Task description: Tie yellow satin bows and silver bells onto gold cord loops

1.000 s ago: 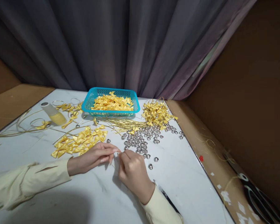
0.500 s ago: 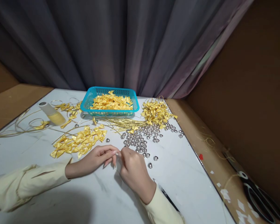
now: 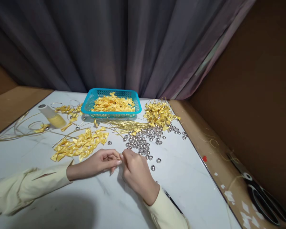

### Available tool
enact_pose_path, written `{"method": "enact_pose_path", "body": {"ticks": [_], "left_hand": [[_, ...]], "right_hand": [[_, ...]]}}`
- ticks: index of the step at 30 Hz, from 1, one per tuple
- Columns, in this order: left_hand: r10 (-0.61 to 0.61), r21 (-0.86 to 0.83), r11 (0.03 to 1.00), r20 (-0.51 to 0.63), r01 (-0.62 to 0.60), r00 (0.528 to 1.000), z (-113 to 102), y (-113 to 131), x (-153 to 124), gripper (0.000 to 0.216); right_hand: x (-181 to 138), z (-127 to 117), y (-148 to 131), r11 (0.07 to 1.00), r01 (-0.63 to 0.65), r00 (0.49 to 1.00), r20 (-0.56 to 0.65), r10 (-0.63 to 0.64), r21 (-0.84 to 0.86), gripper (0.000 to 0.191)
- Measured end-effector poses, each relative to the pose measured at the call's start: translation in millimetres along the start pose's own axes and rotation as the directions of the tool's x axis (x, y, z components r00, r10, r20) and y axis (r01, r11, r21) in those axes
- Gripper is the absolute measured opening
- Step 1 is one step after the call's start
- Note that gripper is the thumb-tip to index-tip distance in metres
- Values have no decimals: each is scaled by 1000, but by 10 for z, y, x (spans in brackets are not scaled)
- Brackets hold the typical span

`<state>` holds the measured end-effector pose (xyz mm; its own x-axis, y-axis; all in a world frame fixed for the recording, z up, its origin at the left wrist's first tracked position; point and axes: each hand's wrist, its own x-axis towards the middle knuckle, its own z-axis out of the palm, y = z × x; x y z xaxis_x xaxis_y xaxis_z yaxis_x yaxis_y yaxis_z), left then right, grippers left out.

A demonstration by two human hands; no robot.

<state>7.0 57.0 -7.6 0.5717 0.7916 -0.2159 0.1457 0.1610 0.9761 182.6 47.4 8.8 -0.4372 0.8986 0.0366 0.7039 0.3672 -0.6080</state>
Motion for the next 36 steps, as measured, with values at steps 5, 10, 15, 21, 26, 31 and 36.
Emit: {"method": "enact_pose_path", "body": {"ticks": [5, 10, 15, 21, 26, 31, 36], "left_hand": [[-15, -12, 1000, 5, 15, 1000, -17, -34, 17, 20], [0, -15, 1000, -32, 0, 999, -35, -33, 28, 24], [34, -51, 998, -82, -38, 996, -44, -38, 26, 28], [60, -56, 996, -98, -65, 993, -23, -59, 15, 26], [76, -71, 994, -100, -83, 992, -15, -68, 22, 25], [80, -33, 996, -121, -84, 989, -24, -66, 30, 23], [71, -33, 997, -124, -76, 990, -21, -54, 22, 24]], "right_hand": [[1, 10, -11, 999, -10, 1000, 8, 10, 52, 23], [36, -30, 19, 991, -18, 999, 33, 14, 134, 30], [33, -120, 28, 961, -13, 986, 162, -33, 276, 19], [28, -138, 5, 923, -115, 989, 132, 70, 368, 16], [38, -133, -15, 928, -111, 991, 106, 78, 356, 19], [33, -157, -22, 928, -109, 992, 105, 76, 355, 19], [41, -181, 28, 933, -108, 992, 94, 81, 343, 17]]}}
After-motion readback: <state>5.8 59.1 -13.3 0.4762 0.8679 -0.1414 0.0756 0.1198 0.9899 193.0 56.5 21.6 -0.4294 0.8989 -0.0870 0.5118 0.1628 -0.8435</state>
